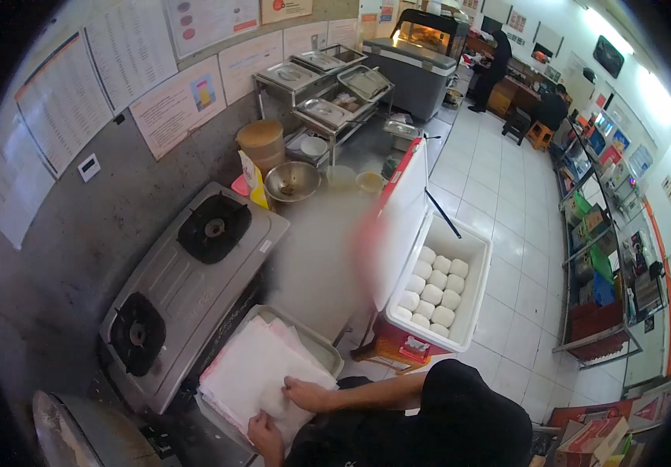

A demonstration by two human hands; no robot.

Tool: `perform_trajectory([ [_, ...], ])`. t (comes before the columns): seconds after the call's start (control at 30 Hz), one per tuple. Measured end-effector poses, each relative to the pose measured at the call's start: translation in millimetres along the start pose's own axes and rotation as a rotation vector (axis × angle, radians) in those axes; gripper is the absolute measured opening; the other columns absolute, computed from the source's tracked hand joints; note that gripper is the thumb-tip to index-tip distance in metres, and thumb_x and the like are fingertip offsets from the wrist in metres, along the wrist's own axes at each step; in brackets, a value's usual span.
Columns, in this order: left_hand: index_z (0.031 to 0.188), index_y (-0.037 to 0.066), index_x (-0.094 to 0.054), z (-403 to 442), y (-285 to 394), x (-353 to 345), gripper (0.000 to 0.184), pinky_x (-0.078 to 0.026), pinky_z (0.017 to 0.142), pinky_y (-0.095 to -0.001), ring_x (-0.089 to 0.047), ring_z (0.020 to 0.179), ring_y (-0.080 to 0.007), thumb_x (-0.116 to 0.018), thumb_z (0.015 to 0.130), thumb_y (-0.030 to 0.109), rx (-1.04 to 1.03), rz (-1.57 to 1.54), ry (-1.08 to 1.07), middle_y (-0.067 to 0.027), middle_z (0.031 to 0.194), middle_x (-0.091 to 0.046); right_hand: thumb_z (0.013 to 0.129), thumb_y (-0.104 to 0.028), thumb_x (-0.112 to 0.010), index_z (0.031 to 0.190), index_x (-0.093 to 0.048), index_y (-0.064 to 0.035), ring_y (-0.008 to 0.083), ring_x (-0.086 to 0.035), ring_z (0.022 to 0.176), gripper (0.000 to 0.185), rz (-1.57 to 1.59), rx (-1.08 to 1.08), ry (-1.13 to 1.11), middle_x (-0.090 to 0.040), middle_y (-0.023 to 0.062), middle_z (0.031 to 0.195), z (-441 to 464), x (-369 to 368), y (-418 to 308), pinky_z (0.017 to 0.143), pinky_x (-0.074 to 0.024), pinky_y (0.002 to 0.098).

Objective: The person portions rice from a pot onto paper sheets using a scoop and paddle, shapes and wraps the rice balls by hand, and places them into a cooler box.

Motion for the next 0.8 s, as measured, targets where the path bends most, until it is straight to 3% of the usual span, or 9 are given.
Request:
perform_trajectory([
  [0.07,0.083,-0.002,-0.074,-8,2,2,0.013,-0.055,0.071,-0.038,-0.069,0.077,-0.0257,-0.077,0.072,0.006,0.092,-0.066,-0.178,-0.0148,0.088,-0.072,0.075,-0.021,-0.078,0.113,-0.061,0.0014,0.0385,-0.06,0.112,0.047,0.107,0.001,-0.209,-0.062,0.0223,0.112,-1,9,2,0.094,-0.052,0.0412],
  [0.2,0.102,-0.004,-0.065,66,14,20,0.038,-0.053,0.075,-0.0368,-0.069,0.082,-0.0285,-0.079,0.067,0.004,0.113,-0.244,-0.346,-0.0185,0.091,-0.07,0.075,-0.017,-0.076,0.104,-0.061,0.004,0.0371,-0.06,0.112,0.039,0.123,-0.188,-0.217,-0.064,0.0215,0.107,57,82,-12,0.093,-0.051,0.0421],
  [0.23,0.102,-0.004,-0.065,71,10,17,0.038,-0.053,0.075,-0.0368,-0.069,0.082,-0.0285,-0.079,0.067,0.004,0.098,-0.234,-0.341,-0.0185,0.091,-0.07,0.078,-0.019,-0.071,0.108,-0.06,0.002,0.0361,-0.062,0.106,0.038,-0.015,-0.045,-0.189,-0.064,0.0211,0.105,66,69,-16,0.089,-0.0515,0.0443],
  [0.3,0.1,-0.001,-0.063,75,22,14,0.033,-0.054,0.072,-0.038,-0.068,0.074,-0.0284,-0.073,0.069,-0.002,-0.451,-0.042,-0.297,-0.0135,0.083,-0.07,0.081,-0.02,-0.067,0.112,-0.06,0.0,0.0351,-0.064,0.101,0.037,-0.159,0.097,-0.143,-0.065,0.0206,0.103,75,44,-21,0.085,-0.0519,0.0465],
  [0.4,0.102,0.003,-0.053,67,-19,0,0.03,-0.055,0.071,-0.0349,-0.067,0.081,-0.0238,-0.068,0.078,-0.005,-0.326,-0.403,-0.562,-0.0108,0.093,-0.067,0.079,-0.014,-0.067,0.118,-0.052,-0.0006,0.0361,-0.064,0.104,0.044,-0.124,0.463,-0.151,-0.063,0.0222,0.11,65,48,-36,0.082,-0.0527,0.0479],
  [0.5,0.107,0.006,-0.049,36,2,57,0.025,-0.055,0.07,-0.0338,-0.066,0.081,-0.0218,-0.062,0.086,-0.002,-0.163,-0.801,-0.678,-0.0094,0.092,-0.065,0.072,0.0,-0.066,0.13,-0.045,0.0032,0.028,-0.063,0.104,0.062,0.343,0.322,-0.454,-0.064,0.0195,0.11,9,91,-48,0.086,-0.0514,0.0369],
  [0.6,0.109,0.005,-0.051,7,83,74,0.019,-0.055,0.069,-0.0324,-0.066,0.08,-0.0193,-0.059,0.091,0.003,0.18,-1.176,-0.612,-0.0082,0.088,-0.065,0.069,0.003,-0.062,0.131,-0.044,0.0054,0.0229,-0.061,0.101,0.065,1.324,0.056,-0.7,-0.063,0.015,0.107,-54,137,-83,0.087,-0.0493,0.0326],
  [0.67,0.106,0.002,-0.058,-16,58,54,0.014,-0.055,0.068,-0.031,-0.066,0.08,-0.018,-0.057,0.093,0.005,0.466,-1.518,-0.508,-0.0072,0.087,-0.065,0.065,0.006,-0.062,0.127,-0.044,0.0026,0.0232,-0.062,0.098,0.065,1.64,-0.059,-0.473,-0.061,0.0127,0.107,-79,158,-113,0.08,-0.0524,0.0306],
  [0.8,0.098,-0.004,-0.069,-18,48,30,0.015,-0.054,0.071,-0.028,-0.065,0.082,-0.0151,-0.057,0.093,0.004,0.146,-1.244,-0.552,-0.0056,0.096,-0.067,0.067,0.0,-0.067,0.12,-0.052,0.0025,0.021,-0.063,0.093,0.056,1.007,-0.107,-0.073,-0.065,0.0143,0.1,-107,149,-88,0.078,-0.0532,0.0344],
])
Point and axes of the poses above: each hand's wrist, its own z-axis towards the middle knuckle, its own x-axis out of the back of the hand, y = z × x, the point moved 5 cm from there along z, towards the middle knuckle
